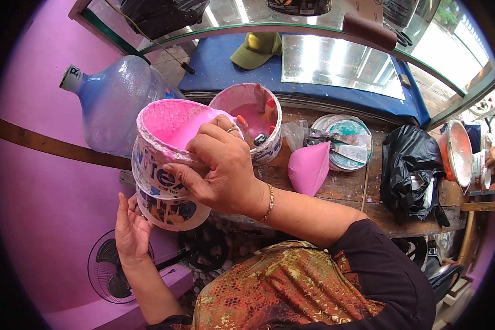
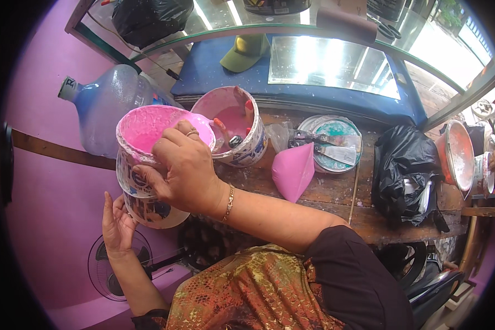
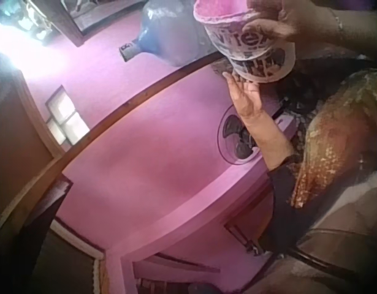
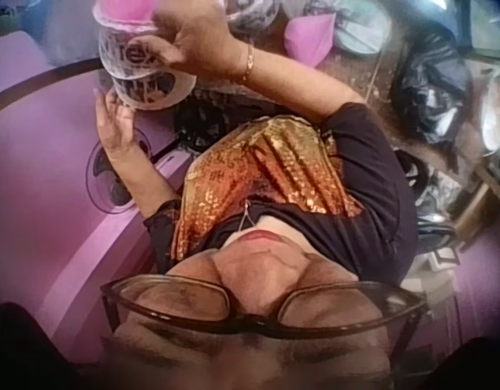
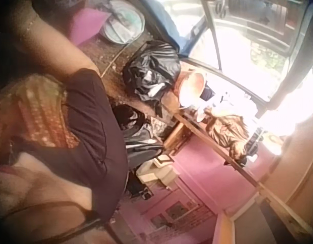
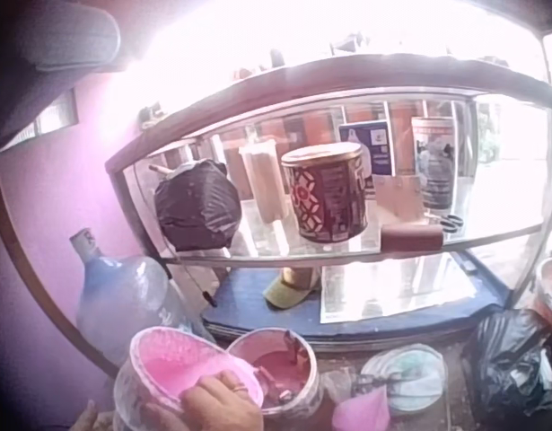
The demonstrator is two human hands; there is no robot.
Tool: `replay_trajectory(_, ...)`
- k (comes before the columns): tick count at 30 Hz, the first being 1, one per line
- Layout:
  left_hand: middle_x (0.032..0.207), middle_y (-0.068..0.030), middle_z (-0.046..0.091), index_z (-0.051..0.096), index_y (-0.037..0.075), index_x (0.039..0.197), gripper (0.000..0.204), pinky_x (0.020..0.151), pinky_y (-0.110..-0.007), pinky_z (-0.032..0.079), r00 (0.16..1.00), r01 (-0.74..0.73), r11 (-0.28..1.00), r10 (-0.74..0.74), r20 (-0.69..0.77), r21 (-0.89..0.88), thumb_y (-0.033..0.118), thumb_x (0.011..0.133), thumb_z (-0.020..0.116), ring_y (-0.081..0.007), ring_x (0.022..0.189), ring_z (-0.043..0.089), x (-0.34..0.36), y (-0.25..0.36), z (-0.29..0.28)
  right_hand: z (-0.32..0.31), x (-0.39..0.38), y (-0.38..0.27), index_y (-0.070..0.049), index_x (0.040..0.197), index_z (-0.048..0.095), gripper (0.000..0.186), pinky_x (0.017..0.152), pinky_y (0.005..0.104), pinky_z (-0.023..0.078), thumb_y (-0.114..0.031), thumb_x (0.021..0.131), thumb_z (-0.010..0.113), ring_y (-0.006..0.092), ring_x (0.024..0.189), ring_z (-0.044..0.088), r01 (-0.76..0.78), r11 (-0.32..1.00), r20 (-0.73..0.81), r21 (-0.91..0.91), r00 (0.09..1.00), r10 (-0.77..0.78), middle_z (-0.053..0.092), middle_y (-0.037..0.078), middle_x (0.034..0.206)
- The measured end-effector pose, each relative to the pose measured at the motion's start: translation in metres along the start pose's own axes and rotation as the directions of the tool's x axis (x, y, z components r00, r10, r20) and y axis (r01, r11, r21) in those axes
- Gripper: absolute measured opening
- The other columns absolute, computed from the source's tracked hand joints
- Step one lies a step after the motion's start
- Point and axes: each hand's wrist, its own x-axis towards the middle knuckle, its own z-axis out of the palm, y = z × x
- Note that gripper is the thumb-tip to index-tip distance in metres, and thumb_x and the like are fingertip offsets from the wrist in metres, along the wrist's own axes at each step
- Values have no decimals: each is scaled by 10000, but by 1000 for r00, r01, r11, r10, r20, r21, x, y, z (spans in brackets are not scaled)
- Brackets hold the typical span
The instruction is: The person prepares a small bag of pink paint by mixing it in a bucket, pouring it into a plastic bag, and then using a pair of scissors to cut and seal the bag.
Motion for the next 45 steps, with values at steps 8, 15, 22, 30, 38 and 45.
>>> replay_trajectory(8, 1327, -224, 530, 420, -127, 1333, 643, 1015, -429, 479, 996, -67, 995, 71, -54, 70, 445, 1038, 421, -277, 1222, 553, -9, 17, 7, 0, 1, 5, -56, 683, 533, 345, 635, 376, 365, -220, 718, 835, 269, 688, 454, -23, 999, -22, 34, 999, 23, 496, 76, 701)
replay_trajectory(15, 1334, -227, 525, 414, -125, 1340, 640, 1023, -440, 470, 994, -71, 991, 80, -75, 109, 441, 1040, 418, -281, 1238, 540, -8, 14, 2, 2, 1, 8, -51, 692, 529, 345, 633, 369, 362, -205, 720, 836, 264, 683, 448, -25, 995, 0, 99, 1000, 25, 492, 76, 692)
replay_trajectory(22, 1315, -239, 523, 407, -126, 1337, 667, 1023, -433, 473, 991, -84, 992, 93, -93, 93, 465, 1030, 427, -284, 1231, 541, -10, 14, 10, 0, 1, 10, -51, 691, 528, 344, 639, 369, 363, -208, 726, 832, 260, 677, 439, -35, 994, 10, 103, 999, 34, 484, 75, 693)
replay_trajectory(30, 1318, -253, 507, 393, -133, 1341, 684, 1026, -430, 471, 990, -107, 974, 122, -66, 198, 476, 1030, 416, -289, 1234, 536, -9, 24, 16, -4, 3, 17, -48, 722, 570, 311, 671, 366, 373, -222, 744, 828, 259, 697, 462, -51, 993, -11, 110, 999, 52, 512, 71, 693)
replay_trajectory(38, 1340, -267, 486, 371, -144, 1356, 690, 1042, -437, 458, 988, -122, 971, 139, -68, 205, 466, 1036, 406, -303, 1258, 518, -12, 25, 20, -6, 1, 17, -37, 788, 604, 270, 703, 393, 394, -221, 758, 799, 299, 731, 488, -91, 990, 37, 112, 995, 88, 548, 107, 742)
replay_trajectory(45, 1341, -271, 483, 371, -145, 1356, 683, 1050, -441, 450, 985, -131, 968, 152, -85, 214, 459, 1038, 406, -305, 1267, 511, -11, 24, 19, -6, -4, 21, -55, 736, 554, 334, 691, 362, 362, -260, 774, 814, 247, 686, 447, -89, 989, 19, 119, 996, 88, 495, 73, 687)
